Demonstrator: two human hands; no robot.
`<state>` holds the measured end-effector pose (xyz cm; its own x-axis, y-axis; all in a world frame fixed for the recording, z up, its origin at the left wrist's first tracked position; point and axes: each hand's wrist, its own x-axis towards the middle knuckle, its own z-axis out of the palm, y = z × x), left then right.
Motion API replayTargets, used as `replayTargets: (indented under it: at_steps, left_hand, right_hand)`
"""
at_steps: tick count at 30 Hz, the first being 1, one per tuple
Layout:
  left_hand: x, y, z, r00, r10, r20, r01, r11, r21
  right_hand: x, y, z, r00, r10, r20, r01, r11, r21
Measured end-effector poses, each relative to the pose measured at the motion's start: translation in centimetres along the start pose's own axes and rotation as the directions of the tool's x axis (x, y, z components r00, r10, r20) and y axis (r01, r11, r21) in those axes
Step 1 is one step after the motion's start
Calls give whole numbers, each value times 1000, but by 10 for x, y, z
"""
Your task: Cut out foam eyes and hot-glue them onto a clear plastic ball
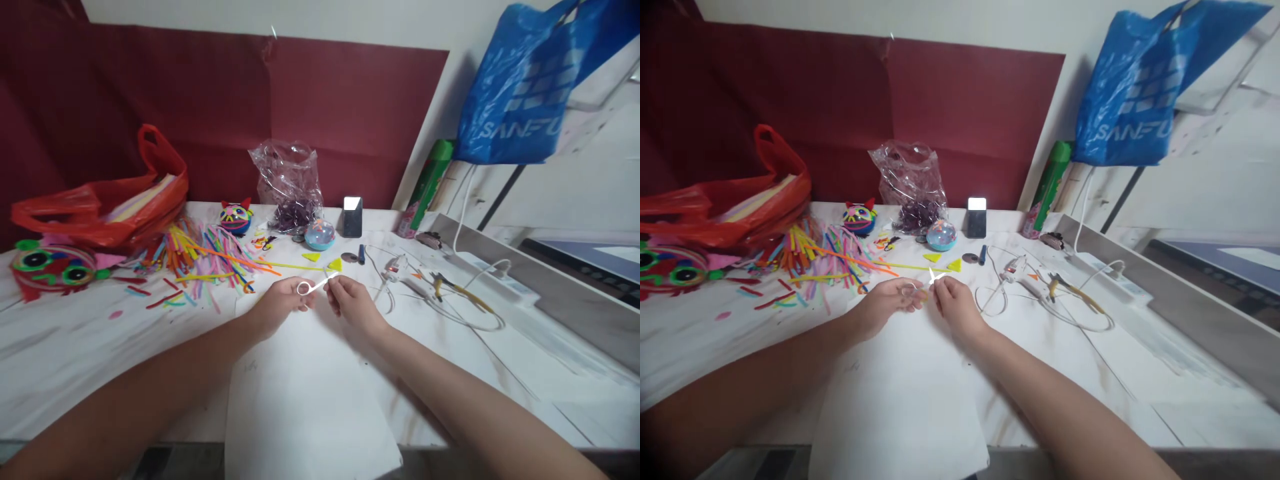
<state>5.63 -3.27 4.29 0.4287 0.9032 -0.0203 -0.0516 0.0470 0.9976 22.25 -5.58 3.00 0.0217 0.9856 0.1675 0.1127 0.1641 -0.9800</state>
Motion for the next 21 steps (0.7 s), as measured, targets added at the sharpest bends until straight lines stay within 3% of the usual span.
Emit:
replayTargets:
  at_steps: [2, 4, 7, 11, 13, 15, 18, 21]
  left_hand:
    - [-1, 2, -4, 991, -56, 121, 55, 998, 10]
    - [-2, 2, -5, 986, -62, 153, 49, 995, 92]
    - [-2, -3, 0, 1000, 3, 19, -6, 992, 127]
    - [-1, -13, 7, 987, 69, -142, -76, 996, -40]
    - [-2, -17, 8, 981, 69, -180, -90, 990, -112]
    - [-4, -19, 8, 980, 31, -197, -68, 981, -180]
    - [-7, -19, 9, 981, -4, -195, -43, 971, -236]
    - [-9, -19, 12, 987, 27, -159, -68, 965, -254]
  right_hand:
    - [-1, 4, -1, 998, -48, 47, 54, 990, -134]
    - [-2, 7, -1, 989, -98, 107, 119, 969, -217]
    - [-6, 14, 4, 966, -248, 80, 260, 909, -327]
    - [-12, 19, 8, 838, -539, 82, 489, 678, -549]
    - [-13, 19, 7, 791, -601, 115, 526, 572, -629]
    - [-13, 18, 6, 782, -608, 139, 528, 526, -666]
    - [-12, 19, 5, 824, -549, 142, 507, 602, -617]
    - [-11, 22, 5, 923, -371, 104, 374, 797, -474]
